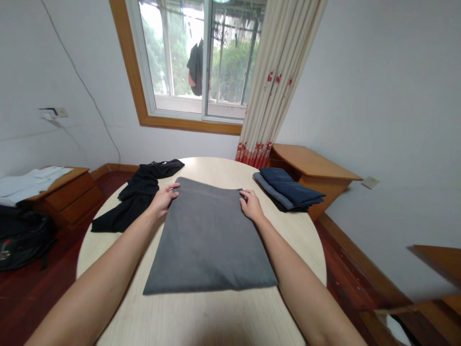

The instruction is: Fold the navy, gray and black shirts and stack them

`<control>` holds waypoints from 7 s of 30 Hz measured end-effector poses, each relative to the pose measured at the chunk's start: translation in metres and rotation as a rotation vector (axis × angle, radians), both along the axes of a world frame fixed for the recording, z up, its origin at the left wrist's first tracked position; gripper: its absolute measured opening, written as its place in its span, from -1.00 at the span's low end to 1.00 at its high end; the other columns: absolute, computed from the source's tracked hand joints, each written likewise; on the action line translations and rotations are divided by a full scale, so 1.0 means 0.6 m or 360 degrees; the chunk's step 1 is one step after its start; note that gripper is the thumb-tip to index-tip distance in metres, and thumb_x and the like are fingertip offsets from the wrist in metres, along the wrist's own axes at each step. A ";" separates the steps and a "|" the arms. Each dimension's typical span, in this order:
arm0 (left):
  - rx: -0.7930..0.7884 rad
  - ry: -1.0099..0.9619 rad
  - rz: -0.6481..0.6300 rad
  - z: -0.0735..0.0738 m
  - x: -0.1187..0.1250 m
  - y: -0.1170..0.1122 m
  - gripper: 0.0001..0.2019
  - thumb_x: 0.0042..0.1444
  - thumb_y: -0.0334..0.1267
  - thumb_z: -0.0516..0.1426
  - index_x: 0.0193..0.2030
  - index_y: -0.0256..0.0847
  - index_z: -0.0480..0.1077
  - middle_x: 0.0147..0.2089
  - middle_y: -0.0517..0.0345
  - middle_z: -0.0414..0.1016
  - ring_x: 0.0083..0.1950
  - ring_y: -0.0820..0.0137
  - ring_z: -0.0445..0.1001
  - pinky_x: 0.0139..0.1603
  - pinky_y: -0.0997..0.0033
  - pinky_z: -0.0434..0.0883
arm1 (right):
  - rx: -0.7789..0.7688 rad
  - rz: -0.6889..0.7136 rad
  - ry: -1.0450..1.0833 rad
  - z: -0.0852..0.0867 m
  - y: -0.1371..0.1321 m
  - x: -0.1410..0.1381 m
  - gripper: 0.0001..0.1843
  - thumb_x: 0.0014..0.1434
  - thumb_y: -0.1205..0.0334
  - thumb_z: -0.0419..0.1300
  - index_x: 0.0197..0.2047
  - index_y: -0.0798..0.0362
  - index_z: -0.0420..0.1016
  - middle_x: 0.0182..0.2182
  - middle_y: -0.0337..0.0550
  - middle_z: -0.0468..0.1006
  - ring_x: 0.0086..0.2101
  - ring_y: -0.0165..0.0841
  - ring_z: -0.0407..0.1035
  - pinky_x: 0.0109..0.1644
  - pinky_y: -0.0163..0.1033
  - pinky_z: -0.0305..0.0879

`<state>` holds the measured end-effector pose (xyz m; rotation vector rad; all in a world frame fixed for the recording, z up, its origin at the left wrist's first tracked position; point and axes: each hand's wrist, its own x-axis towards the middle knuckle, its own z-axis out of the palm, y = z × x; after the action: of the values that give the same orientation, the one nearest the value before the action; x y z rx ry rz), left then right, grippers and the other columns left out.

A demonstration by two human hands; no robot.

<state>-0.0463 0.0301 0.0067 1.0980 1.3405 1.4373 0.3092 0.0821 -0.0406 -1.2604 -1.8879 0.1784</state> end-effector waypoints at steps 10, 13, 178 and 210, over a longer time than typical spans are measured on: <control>0.0001 0.1493 0.0227 0.006 -0.023 -0.011 -0.60 0.13 -0.30 0.14 0.12 -0.25 0.52 -0.04 -0.08 0.61 -0.10 0.17 0.59 0.03 0.28 0.46 | 0.0087 -0.0026 0.0098 -0.001 0.004 -0.003 -0.62 0.19 0.32 0.14 0.06 0.11 0.56 0.00 0.10 0.46 -0.04 -0.18 0.42 0.15 -0.06 0.37; 0.0066 0.1867 0.0239 0.000 -0.017 -0.018 -0.62 0.18 -0.20 0.12 0.10 -0.24 0.51 0.15 -0.12 0.50 0.09 0.09 0.50 0.12 0.22 0.43 | -0.0009 -0.0084 0.0118 -0.004 0.009 -0.001 -0.60 0.17 0.32 0.17 0.08 0.12 0.56 -0.03 0.09 0.48 -0.09 -0.19 0.44 0.12 -0.05 0.39; 0.0061 0.0307 -0.0467 0.017 -0.031 -0.127 0.04 -0.15 0.24 0.35 0.35 -0.36 0.15 -0.09 -0.16 0.62 -0.04 0.02 0.58 -0.06 0.11 0.49 | -0.0956 0.0693 0.0863 0.058 -0.139 0.042 0.09 -0.09 -0.11 0.45 0.40 0.02 0.10 0.10 0.10 0.51 0.04 -0.12 0.44 0.09 0.00 0.38; -0.0089 0.1415 -0.0419 0.024 -0.059 -0.132 -0.37 0.04 0.19 0.09 0.11 -0.22 0.46 -0.47 0.16 0.43 -0.38 0.21 0.45 -0.33 0.33 0.33 | -0.0405 -0.0231 0.0143 0.069 -0.129 0.056 -0.58 0.19 0.08 0.08 0.01 0.13 0.49 -0.64 -0.32 0.34 -0.54 -0.34 0.26 -0.37 -0.26 0.13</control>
<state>-0.0817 -0.0494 0.0209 1.9087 1.7104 0.7045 0.3426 0.0046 0.0005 -1.5281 -1.7284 0.4014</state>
